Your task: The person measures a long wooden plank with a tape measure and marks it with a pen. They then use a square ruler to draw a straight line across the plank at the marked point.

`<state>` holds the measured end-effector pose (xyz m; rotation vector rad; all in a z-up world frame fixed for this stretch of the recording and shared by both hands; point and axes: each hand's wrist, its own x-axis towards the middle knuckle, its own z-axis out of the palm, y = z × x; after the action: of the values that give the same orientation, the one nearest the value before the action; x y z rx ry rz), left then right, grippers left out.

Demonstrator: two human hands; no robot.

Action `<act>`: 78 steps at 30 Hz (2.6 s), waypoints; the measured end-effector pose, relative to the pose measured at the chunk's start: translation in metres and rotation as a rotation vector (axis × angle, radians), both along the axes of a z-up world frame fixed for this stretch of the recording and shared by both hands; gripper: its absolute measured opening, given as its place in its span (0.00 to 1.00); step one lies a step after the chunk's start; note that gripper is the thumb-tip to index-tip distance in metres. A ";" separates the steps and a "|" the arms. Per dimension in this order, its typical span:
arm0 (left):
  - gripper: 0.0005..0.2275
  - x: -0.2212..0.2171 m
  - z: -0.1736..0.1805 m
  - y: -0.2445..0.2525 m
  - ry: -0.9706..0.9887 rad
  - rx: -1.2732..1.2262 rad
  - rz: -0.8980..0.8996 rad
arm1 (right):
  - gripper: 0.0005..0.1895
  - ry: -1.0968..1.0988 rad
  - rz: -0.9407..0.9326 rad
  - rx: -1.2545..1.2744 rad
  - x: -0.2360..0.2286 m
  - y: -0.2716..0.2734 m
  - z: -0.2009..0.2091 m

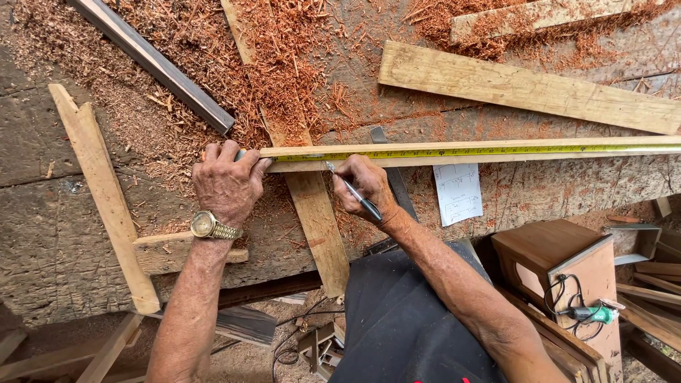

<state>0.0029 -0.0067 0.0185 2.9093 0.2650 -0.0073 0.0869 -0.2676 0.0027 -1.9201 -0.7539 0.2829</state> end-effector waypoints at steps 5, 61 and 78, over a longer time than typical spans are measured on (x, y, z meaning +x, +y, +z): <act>0.14 0.000 0.000 0.000 -0.008 0.007 -0.004 | 0.06 -0.037 0.004 -0.025 -0.001 0.001 -0.003; 0.14 -0.008 -0.021 0.004 -0.036 0.016 -0.006 | 0.11 0.349 0.105 -0.756 -0.015 -0.191 -0.003; 0.10 -0.016 -0.029 -0.013 0.009 0.025 0.167 | 0.17 0.243 -0.021 -0.917 -0.057 -0.216 -0.077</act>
<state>-0.0130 -0.0196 -0.0103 2.9025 0.5121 0.0103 0.0298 -0.4840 -0.0739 -2.6660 -0.4599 0.9560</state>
